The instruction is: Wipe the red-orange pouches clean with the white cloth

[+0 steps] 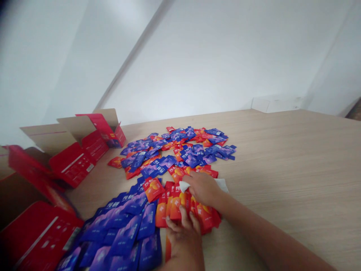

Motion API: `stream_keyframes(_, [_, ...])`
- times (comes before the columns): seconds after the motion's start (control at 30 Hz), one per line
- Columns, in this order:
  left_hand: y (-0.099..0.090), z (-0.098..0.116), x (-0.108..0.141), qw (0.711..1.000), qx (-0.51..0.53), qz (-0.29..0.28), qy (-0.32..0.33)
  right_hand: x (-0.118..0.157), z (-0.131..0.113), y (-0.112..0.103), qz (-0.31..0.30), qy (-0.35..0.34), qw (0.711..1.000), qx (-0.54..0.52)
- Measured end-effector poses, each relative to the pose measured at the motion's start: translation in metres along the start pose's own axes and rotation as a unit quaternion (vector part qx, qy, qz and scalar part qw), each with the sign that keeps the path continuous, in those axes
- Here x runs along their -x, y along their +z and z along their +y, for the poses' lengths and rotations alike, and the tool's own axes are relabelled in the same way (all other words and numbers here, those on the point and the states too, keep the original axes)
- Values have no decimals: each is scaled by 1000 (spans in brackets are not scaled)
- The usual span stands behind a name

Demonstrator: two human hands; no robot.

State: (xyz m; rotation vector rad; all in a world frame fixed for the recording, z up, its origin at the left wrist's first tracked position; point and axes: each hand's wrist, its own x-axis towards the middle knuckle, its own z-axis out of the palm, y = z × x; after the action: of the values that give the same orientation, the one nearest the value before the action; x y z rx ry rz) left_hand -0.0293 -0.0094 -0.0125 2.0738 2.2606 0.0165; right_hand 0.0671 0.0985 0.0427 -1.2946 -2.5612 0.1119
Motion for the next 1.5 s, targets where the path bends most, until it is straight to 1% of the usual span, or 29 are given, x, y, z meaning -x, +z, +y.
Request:
stream_keyframes(0.13, [4, 1, -3, 999, -31, -13, 10, 1, -4, -5, 12, -14, 1000, -11])
stream_keyframes(0.27, [7, 2, -6, 998, -55, -28, 8, 3, -4, 3, -28, -34, 999, -10])
stream_keyframes(0.37, [6, 4, -6, 997, -71, -34, 2, 1, 1, 10, -26, -17, 1000, -1])
stream_keyframes(0.47, [-1, 5, -6, 996, -83, -41, 1, 0, 6, 12, -14, -2, 1000, 15])
stream_keyframes(0.6, [-19, 9, -4, 993, -108, -57, 9, 0, 5, 13, -2, -6, 1000, 24])
stream_keyframes(0.63, [-24, 10, -3, 988, -134, -77, 14, 0, 5, 14, 0, -5, 1000, 24])
stream_keyframes(0.73, [-33, 11, -1, 976, -186, -106, 28, 0, 4, 18, 1, 1, 1000, 19])
stream_keyframes(0.93, [-35, 9, 5, 965, -241, -62, 81, 1, 8, 22, 3, 6, 1000, 10])
stream_keyframes(1.0, [-38, 9, 6, 961, -251, -74, 90, 2, 9, 23, 2, 6, 1000, 12])
stream_keyframes(1.07, [-42, 11, 6, 958, -252, -94, 98, 2, 10, 24, 3, 9, 1000, 16])
stream_keyframes(1.13, [-47, 13, 5, 958, -249, -115, 88, 2, 10, 25, 4, 6, 1000, 18])
stream_keyframes(1.2, [-51, 15, 3, 961, -223, -142, 79, 2, 11, 25, 7, 5, 1000, 22])
stream_keyframes(1.33, [-51, 17, -1, 963, -207, -156, 68, 3, 12, 26, 18, 0, 999, 35])
stream_keyframes(1.5, [-49, 17, -4, 969, -178, -165, 51, 4, 12, 27, 16, 4, 999, 45])
